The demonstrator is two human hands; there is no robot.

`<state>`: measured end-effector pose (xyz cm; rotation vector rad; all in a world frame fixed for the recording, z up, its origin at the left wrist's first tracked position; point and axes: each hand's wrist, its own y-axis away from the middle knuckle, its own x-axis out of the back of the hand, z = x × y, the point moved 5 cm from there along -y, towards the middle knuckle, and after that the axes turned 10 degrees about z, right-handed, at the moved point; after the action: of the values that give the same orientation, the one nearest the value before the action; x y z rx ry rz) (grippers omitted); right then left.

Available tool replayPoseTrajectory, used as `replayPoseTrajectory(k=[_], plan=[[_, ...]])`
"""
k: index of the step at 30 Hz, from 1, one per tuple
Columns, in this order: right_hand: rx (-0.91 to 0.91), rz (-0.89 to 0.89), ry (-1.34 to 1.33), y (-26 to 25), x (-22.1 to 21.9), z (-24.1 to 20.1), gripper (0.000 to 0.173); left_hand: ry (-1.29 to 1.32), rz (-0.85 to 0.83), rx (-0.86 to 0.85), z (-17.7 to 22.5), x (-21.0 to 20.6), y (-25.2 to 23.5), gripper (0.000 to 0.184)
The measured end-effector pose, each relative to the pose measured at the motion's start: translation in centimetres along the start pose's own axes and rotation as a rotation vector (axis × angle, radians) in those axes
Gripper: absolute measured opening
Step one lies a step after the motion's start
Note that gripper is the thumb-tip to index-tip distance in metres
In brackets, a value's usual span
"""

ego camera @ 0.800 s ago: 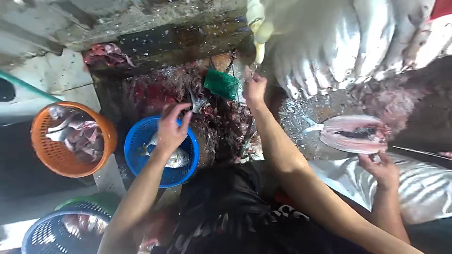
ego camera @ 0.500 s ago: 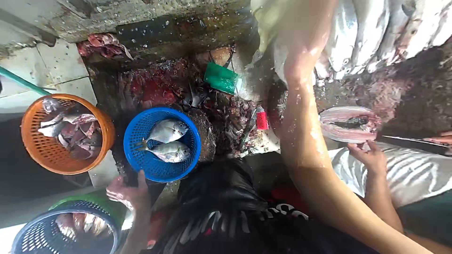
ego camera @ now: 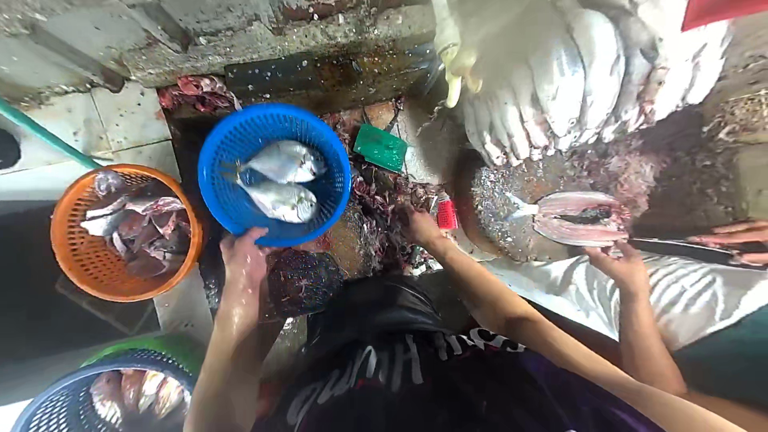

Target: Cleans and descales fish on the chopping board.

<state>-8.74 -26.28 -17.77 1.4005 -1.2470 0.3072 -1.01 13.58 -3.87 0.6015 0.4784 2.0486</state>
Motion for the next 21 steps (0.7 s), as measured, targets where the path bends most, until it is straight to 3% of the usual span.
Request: replayPoseTrajectory(k=[3, 5, 7, 9, 11, 13, 15, 18, 21], plan=[[-0.047, 0.019, 0.043, 0.0, 2.4, -1.9, 0.069, -0.146, -0.026, -0.124, 4.1, -3.0, -3.9, 0.037], [-0.108, 0.052, -0.023, 0.2, 5.2, -2.9, 0.062, -0.281, -0.064, -0.197, 5.9, -4.7, -6.0, 0.038], [-0.176, 0.026, -0.187, 0.4, 7.0, -2.9, 0.047, -0.457, -0.014, -0.263, 5.6, -5.3, -9.3, 0.041], [-0.243, -0.049, -0.428, 0.2, 7.6, -2.3, 0.046, -0.641, 0.100, -0.346, 5.0, -5.2, -11.6, 0.047], [-0.245, -0.092, -0.691, 1.0, 5.7, -1.1, 0.052, -0.763, 0.213, -0.493, 4.7, -5.2, -11.8, 0.059], [-0.193, -0.060, -0.637, 2.9, 4.3, -0.1, 0.058, -0.752, 0.288, -0.692, 4.4, -5.6, -10.2, 0.069], [-0.128, -0.008, -0.538, 5.3, 4.1, -0.9, 0.057, -0.693, 0.250, -0.848, 4.6, -6.4, -7.9, 0.061], [0.062, 0.003, -0.559, 8.2, 3.4, -2.7, 0.049, -0.759, 0.061, -0.785, 4.2, -8.8, -8.2, 0.046], [0.249, -0.215, -0.529, 10.4, 1.0, -6.0, 0.048, -0.934, -0.023, -0.526, 3.2, -11.1, -11.0, 0.056]])
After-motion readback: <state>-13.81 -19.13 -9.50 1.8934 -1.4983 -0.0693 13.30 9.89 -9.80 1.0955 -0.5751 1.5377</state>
